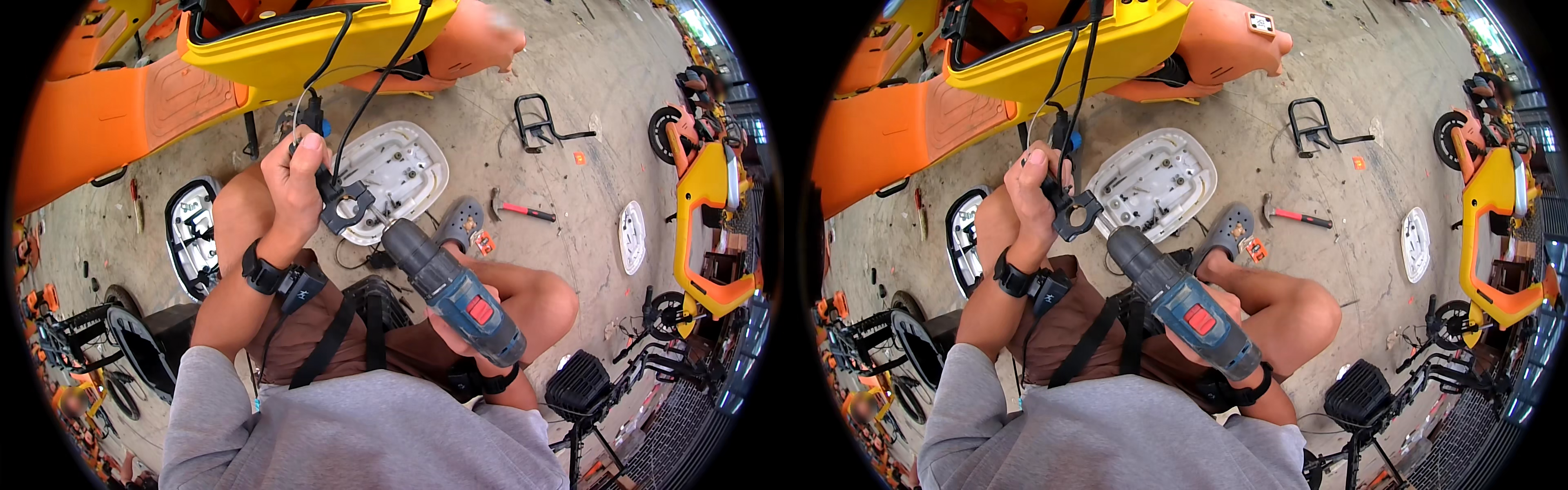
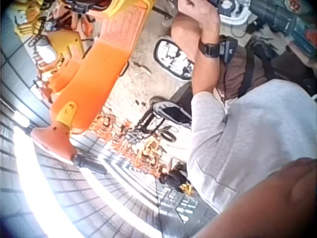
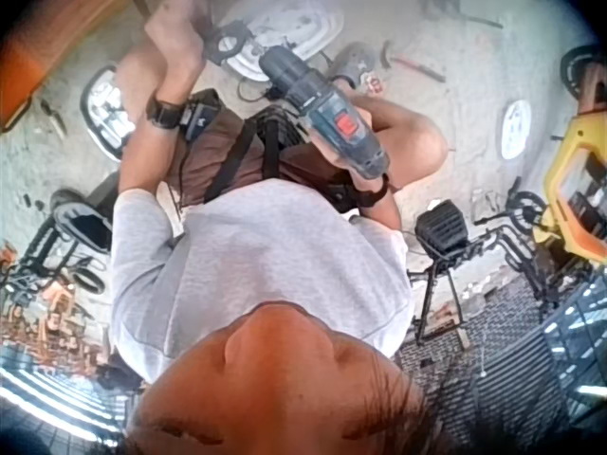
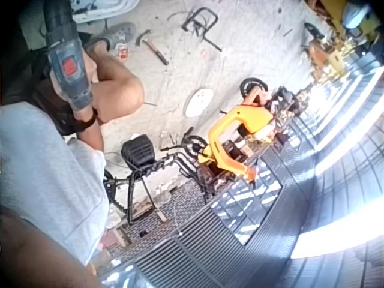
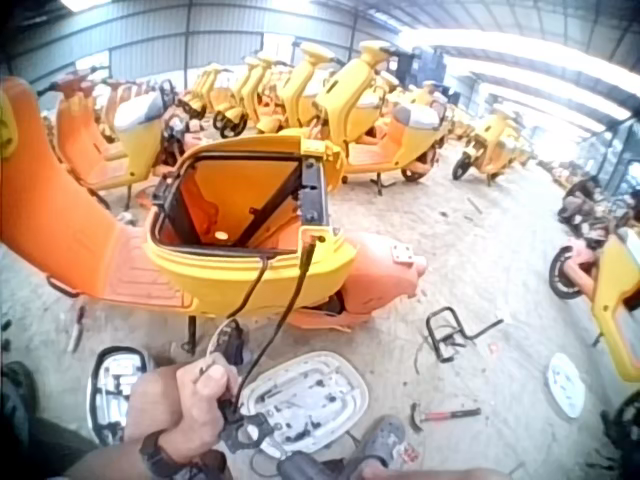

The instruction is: The person disassembles a scooter control housing by removing screws with a screwdriver and then uses a power drill on the internal components.

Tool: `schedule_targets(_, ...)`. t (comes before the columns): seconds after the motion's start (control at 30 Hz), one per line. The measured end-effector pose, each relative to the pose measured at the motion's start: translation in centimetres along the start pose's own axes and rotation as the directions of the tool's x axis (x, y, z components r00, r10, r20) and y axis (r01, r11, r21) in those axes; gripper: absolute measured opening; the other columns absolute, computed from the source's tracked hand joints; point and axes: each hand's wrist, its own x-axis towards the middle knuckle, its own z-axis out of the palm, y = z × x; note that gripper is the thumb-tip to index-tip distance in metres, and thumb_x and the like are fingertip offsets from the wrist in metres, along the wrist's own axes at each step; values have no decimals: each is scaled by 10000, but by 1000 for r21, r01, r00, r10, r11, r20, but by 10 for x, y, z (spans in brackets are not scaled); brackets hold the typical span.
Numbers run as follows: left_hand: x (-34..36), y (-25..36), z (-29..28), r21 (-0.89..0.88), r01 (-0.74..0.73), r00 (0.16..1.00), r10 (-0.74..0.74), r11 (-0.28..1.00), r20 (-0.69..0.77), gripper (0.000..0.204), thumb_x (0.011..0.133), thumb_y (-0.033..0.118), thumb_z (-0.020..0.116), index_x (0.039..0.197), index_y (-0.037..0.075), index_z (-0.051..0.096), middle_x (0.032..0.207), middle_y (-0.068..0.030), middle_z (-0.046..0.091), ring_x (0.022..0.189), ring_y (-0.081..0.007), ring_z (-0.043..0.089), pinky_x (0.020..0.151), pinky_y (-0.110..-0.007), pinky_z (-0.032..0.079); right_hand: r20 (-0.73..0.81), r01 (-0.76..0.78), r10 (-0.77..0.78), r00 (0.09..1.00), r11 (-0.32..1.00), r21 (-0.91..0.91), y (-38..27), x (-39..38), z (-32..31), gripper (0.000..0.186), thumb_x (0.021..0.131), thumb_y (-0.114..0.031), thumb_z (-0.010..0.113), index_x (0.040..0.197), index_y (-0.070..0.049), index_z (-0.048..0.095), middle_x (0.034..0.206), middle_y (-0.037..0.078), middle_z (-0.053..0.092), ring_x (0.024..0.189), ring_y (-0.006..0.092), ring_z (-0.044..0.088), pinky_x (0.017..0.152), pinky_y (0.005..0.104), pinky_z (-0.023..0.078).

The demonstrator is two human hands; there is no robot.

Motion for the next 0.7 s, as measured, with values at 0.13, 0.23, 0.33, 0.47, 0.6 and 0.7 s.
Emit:
schedule_targets(0.13,0,-2,-2,15,12,1000,-12,1000,-4,395,923,346,497,686,35,443,602,-77,479,511,-133,445,475,-251,374,14,-11,10,1000,997,79,5,-4,-1,234,765,-96,733,951,18,648,718,44,611,652,108,567,611,257,479)
schedule_targets(0.23,2,-2,-2,39,9,999,-7,999,-47,398,924,346,509,680,37,448,617,-68,480,524,-133,462,485,-252,384,91,-37,22,996,984,175,16,-14,0,237,798,-94,707,994,10,623,753,53,612,684,122,581,637,272,488)
schedule_targets(0.33,4,-8,-1,69,0,998,4,998,-57,387,933,328,512,676,41,474,633,-55,499,540,-124,476,493,-246,385,258,-117,41,965,950,289,40,-25,12,241,830,-92,681,1036,2,597,789,62,613,716,136,595,663,286,496)
schedule_targets(0.47,2,-3,3,-17,25,996,-26,1000,-89,396,933,279,588,640,36,479,623,53,395,607,-50,316,542,-241,251,377,-192,48,925,915,356,63,-30,23,248,874,-89,646,1093,-8,563,837,73,614,758,155,613,698,305,508)
schedule_targets(0.6,3,-4,2,-12,9,996,-10,1000,-90,408,930,270,596,629,40,447,615,52,382,607,-54,306,540,-250,251,451,-149,-54,891,903,402,95,-30,24,259,867,-88,661,1097,-14,568,843,76,619,755,150,609,695,306,509)
schedule_targets(0.7,4,-9,-4,100,1,998,6,995,-63,420,931,334,514,634,38,502,579,-31,496,490,-85,421,450,-234,294,385,-237,74,920,888,395,86,-37,29,262,863,-94,676,1094,-20,576,850,74,626,765,148,613,708,304,511)
